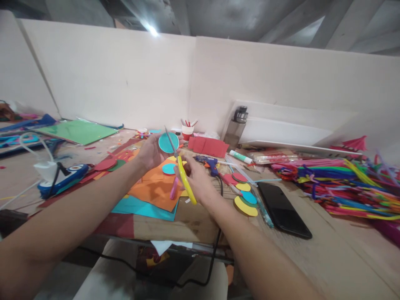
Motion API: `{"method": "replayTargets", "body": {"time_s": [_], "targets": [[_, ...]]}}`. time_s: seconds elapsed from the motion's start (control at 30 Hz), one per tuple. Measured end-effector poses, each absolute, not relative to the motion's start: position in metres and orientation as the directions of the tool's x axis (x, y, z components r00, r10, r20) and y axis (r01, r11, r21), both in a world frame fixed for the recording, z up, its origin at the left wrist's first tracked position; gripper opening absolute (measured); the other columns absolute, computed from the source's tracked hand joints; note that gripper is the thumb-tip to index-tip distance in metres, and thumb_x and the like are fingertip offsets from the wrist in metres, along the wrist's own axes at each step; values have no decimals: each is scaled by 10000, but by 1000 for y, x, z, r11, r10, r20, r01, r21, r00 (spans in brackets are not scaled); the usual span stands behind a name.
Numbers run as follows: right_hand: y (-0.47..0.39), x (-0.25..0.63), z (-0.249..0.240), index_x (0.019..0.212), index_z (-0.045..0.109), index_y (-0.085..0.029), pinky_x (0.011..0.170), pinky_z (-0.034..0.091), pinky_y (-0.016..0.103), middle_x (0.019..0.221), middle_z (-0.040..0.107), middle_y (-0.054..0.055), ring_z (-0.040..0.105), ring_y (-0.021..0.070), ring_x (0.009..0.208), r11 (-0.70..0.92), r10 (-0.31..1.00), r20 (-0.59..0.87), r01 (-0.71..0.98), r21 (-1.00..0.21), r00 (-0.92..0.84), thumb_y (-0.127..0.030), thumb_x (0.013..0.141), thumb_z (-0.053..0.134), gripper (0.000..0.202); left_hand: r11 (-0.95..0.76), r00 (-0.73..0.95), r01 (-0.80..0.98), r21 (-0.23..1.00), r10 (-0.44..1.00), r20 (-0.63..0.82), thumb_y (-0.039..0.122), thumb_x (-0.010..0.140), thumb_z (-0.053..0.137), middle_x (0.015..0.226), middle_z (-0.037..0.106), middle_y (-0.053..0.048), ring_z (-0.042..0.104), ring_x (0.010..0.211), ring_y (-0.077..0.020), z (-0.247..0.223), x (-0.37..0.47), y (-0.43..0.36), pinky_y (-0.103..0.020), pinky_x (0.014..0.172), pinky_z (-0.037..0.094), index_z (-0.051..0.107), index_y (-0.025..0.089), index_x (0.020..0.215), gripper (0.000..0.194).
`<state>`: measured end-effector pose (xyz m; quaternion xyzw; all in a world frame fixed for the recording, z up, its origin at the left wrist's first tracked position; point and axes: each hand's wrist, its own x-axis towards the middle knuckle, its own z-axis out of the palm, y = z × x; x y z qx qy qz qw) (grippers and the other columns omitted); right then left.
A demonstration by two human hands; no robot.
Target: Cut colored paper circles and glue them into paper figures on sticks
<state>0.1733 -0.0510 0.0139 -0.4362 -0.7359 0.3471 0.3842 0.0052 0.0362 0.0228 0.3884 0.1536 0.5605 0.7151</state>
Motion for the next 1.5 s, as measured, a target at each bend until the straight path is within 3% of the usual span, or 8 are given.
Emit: {"method": "replayTargets", "body": {"time_s": [0.17,0.4,0.93,1.5], "targets": [[-56,171,18,1153,563,-203,375,391,183,645,475,-61,451,71,438,294,940,177,427,-855,-291,-474,855,550,403,63,329,-667,742,919,218,290,873,447,1046,735,-148,680,1056,-273,25,3,35,-446,898,540,646,118,1054,319],[-62,167,25,1175,546,-207,292,367,189,531,438,-104,443,83,309,148,960,60,318,-937,-272,-476,833,563,435,6,287,-612,791,934,215,257,862,414,985,746,-132,690,1027,-263,26,2,34,-439,895,537,641,108,1085,351],[-61,168,30,1091,579,-199,261,356,178,469,436,-103,424,85,283,106,962,11,341,-934,-271,-454,835,561,361,-144,233,-522,840,924,304,283,815,507,894,740,-102,695,982,-244,23,-3,39,-348,843,533,649,133,926,234],[-59,168,28,1104,594,-220,252,361,191,438,415,-103,413,94,271,73,961,-28,351,-934,-274,-455,845,561,351,-248,270,-454,856,877,398,315,824,559,951,729,-87,688,973,-227,14,-7,45,-295,769,535,644,156,975,235]]}}
